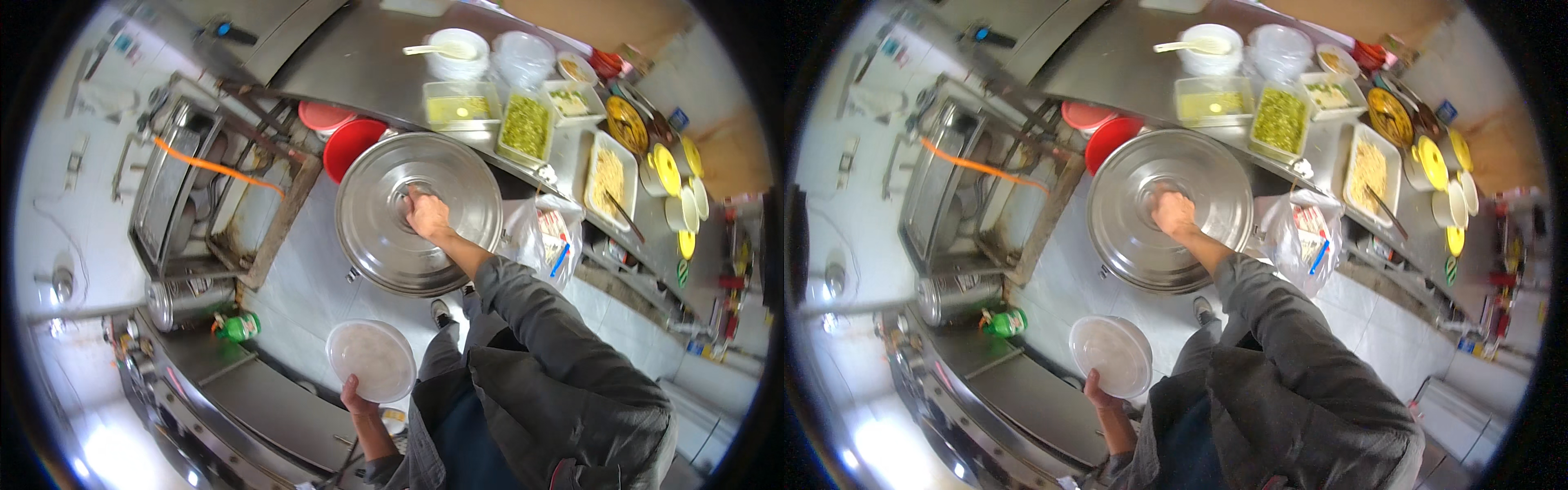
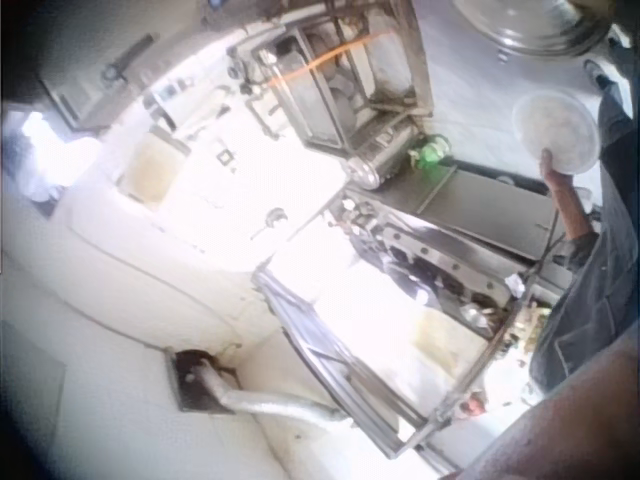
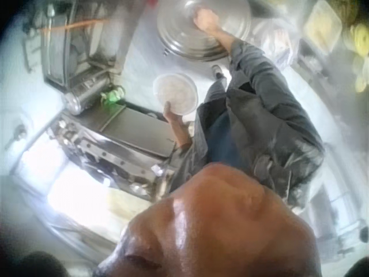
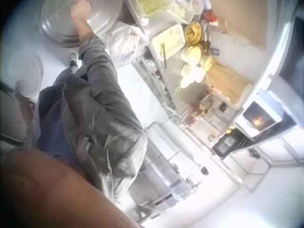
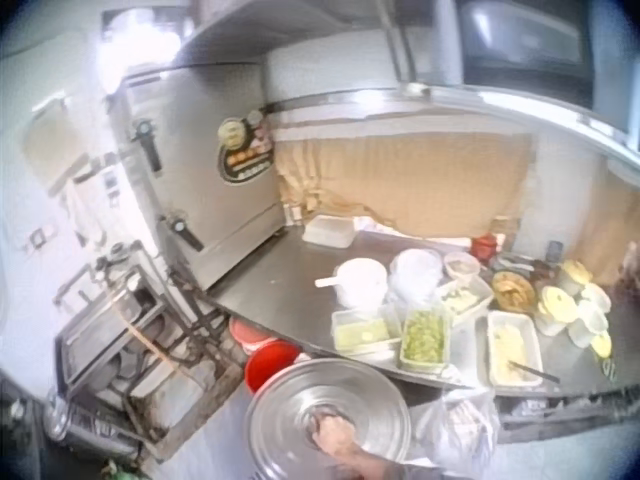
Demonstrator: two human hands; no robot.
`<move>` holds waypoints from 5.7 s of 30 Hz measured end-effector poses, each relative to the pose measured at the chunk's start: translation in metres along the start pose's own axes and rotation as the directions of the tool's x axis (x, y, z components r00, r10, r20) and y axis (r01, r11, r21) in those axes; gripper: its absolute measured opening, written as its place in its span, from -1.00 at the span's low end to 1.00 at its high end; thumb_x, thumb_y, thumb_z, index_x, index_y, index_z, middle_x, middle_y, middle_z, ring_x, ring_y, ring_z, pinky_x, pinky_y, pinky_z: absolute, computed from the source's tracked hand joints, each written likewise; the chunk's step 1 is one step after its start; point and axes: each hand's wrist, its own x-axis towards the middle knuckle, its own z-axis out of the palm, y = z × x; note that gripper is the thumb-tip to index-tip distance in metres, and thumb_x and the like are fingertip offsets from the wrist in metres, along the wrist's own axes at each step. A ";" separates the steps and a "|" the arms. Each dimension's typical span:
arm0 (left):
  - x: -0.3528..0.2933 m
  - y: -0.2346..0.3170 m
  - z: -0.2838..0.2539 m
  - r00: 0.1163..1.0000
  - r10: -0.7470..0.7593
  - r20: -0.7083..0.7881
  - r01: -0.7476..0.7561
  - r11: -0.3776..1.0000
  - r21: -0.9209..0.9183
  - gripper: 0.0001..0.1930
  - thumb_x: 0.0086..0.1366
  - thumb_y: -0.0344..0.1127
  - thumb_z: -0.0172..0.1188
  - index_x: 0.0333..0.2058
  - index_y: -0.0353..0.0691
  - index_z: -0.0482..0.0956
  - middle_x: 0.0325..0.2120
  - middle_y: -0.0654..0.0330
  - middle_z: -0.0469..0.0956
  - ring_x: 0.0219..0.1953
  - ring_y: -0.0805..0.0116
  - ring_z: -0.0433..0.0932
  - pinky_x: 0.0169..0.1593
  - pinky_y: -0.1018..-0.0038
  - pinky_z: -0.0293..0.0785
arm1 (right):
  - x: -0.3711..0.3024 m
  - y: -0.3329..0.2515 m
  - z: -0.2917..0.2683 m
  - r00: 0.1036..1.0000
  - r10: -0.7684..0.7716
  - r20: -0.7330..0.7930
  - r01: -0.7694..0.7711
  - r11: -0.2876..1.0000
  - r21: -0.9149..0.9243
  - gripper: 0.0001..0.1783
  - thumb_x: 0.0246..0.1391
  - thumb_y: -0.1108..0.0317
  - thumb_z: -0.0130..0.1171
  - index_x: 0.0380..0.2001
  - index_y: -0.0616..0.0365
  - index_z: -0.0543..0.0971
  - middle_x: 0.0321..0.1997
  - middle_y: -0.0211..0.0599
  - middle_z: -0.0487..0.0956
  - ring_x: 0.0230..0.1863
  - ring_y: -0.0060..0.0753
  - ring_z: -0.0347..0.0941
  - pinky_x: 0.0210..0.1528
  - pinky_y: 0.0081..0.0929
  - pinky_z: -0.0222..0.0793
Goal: The person assembles rice bowls by scooping rice into containers, adding a meat sauce, noodles, and chopped green vegetables using a ladle and chopsticks. They then place lids on the bowls, pack one into a yellow paper bag, and retrieve another bowl from a refrigerator to repeat the assembly process.
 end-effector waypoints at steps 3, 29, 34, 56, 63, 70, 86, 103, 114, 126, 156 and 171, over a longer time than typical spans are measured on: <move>0.012 -0.001 0.024 1.000 -0.025 0.018 0.025 1.000 0.014 -0.25 0.19 -0.06 0.22 0.27 -0.37 0.27 0.12 -0.10 0.47 0.10 -0.08 0.51 0.14 0.01 0.50 | 0.012 0.019 -0.008 0.999 -0.005 -0.040 0.006 0.999 0.036 -0.59 0.26 0.16 0.01 0.07 0.13 0.51 -0.18 0.07 0.64 -0.12 0.14 0.58 -0.04 0.04 0.48; -0.024 -0.160 0.231 0.481 -0.695 0.534 0.558 0.712 0.425 -0.17 0.44 0.32 -0.29 0.37 -0.29 0.14 0.30 -0.07 0.30 0.28 -0.04 0.37 0.30 0.04 0.37 | -0.292 0.124 -0.352 0.995 -0.095 -0.030 0.099 0.913 0.396 -0.78 0.24 0.27 0.19 -0.35 0.20 0.66 -0.32 -0.15 0.61 -0.22 -0.08 0.55 -0.17 -0.21 0.44; -0.050 -0.230 0.293 0.518 -0.672 0.529 0.559 0.734 0.386 -0.15 0.42 0.35 -0.28 0.37 -0.28 0.15 0.30 -0.07 0.30 0.28 -0.04 0.37 0.29 0.03 0.38 | -0.300 0.195 -0.429 0.982 -0.149 0.119 0.147 0.989 0.022 -0.85 0.14 0.31 0.25 -0.38 0.15 0.68 -0.35 -0.16 0.63 -0.19 -0.05 0.56 -0.19 -0.16 0.48; 0.015 -0.442 0.524 0.530 -0.552 0.643 0.603 0.779 0.172 -0.06 0.33 0.47 -0.23 0.37 -0.24 0.16 0.29 -0.06 0.30 0.26 -0.05 0.38 0.27 0.00 0.41 | -0.363 0.383 -0.599 0.682 -0.154 -0.715 0.029 0.983 -0.184 -0.88 -0.07 0.54 0.39 -0.40 0.22 0.66 -0.35 -0.24 0.65 -0.30 -0.22 0.53 -0.27 -0.35 0.42; 0.020 -0.420 0.504 0.560 -0.523 0.643 0.583 0.800 0.143 -0.03 0.30 0.51 -0.21 0.37 -0.22 0.17 0.29 -0.06 0.31 0.26 -0.05 0.39 0.26 -0.01 0.42 | -0.317 0.602 -0.413 0.760 -0.090 -0.643 -0.155 0.936 -0.315 -0.75 -0.06 0.48 0.41 -0.24 0.13 0.68 -0.27 -0.25 0.63 -0.20 -0.18 0.51 -0.14 -0.30 0.40; 0.047 -0.381 0.477 0.647 -0.426 0.633 0.521 0.853 0.042 -0.01 0.27 0.55 -0.19 0.37 -0.21 0.18 0.29 -0.05 0.31 0.26 -0.05 0.39 0.25 -0.02 0.43 | -0.174 0.563 -0.435 0.784 -0.138 -0.605 -0.123 0.921 -0.369 -0.45 -0.09 0.40 0.36 0.07 0.10 0.54 -0.07 -0.20 0.56 -0.05 -0.10 0.48 -0.01 -0.22 0.36; 0.067 -0.409 0.529 0.834 -0.122 0.538 0.322 0.900 -0.294 0.14 0.06 0.65 0.00 0.36 -0.19 0.19 0.27 -0.04 0.35 0.20 -0.09 0.45 0.25 -0.04 0.44 | -0.018 0.596 -0.574 0.892 -0.389 -0.231 0.326 0.907 -0.268 -0.71 0.18 0.53 0.14 -0.04 0.25 0.62 -0.06 -0.03 0.67 -0.16 -0.06 0.66 -0.06 -0.29 0.60; 0.137 -0.428 0.609 0.923 -0.180 0.339 0.203 0.979 -0.032 -0.05 0.32 0.53 -0.36 0.41 -0.12 0.13 0.37 0.03 0.21 0.33 -0.03 0.29 0.35 0.00 0.28 | 0.001 0.598 -0.554 0.941 -0.032 -0.337 0.011 0.998 -0.065 -0.71 0.23 0.35 0.14 -0.10 0.35 0.62 -0.25 0.07 0.67 -0.30 0.00 0.65 -0.21 -0.28 0.59; 0.221 -0.441 0.662 0.830 -0.300 0.471 0.277 0.953 0.120 -0.23 0.33 0.22 -0.21 0.34 -0.24 0.23 0.28 -0.02 0.32 0.28 -0.02 0.36 0.29 0.05 0.37 | -0.008 0.603 -0.581 0.847 -0.521 -0.108 0.487 0.841 -0.237 -0.71 0.20 0.44 0.15 -0.04 0.35 0.59 -0.03 0.04 0.64 -0.06 0.04 0.61 0.02 -0.25 0.56; 0.285 -0.483 0.760 0.663 -0.353 0.660 0.371 0.921 0.120 -0.27 0.21 0.14 0.11 0.25 -0.20 0.36 0.20 0.02 0.43 0.22 0.02 0.42 0.26 0.08 0.40 | -0.010 0.594 -0.518 0.850 0.385 -0.361 -0.082 0.772 0.630 -0.53 0.35 0.25 -0.03 0.04 0.54 0.46 -0.36 -0.01 0.70 -0.28 -0.29 0.65 -0.20 -0.39 0.57; 0.261 -0.468 0.777 0.789 -0.265 0.554 0.242 0.963 0.116 -0.36 0.39 0.08 -0.06 0.27 -0.27 0.31 0.21 0.00 0.42 0.24 0.04 0.41 0.30 0.11 0.34 | -0.062 0.539 -0.548 0.647 0.668 -0.367 0.289 0.230 0.929 -0.60 0.42 0.28 -0.07 0.11 0.42 0.43 0.00 0.14 0.60 0.01 -0.15 0.62 0.09 -0.30 0.56; 0.256 -0.473 0.775 0.533 -0.429 0.729 0.442 0.876 0.192 -0.39 0.42 0.09 -0.06 0.25 -0.25 0.35 0.18 0.01 0.46 0.20 0.09 0.46 0.26 0.15 0.41 | -0.073 0.525 -0.562 0.814 -0.404 -0.417 0.419 0.906 -0.060 -0.61 -0.02 0.67 0.27 -0.04 0.40 0.62 0.12 0.17 0.56 0.01 0.04 0.63 0.05 -0.32 0.56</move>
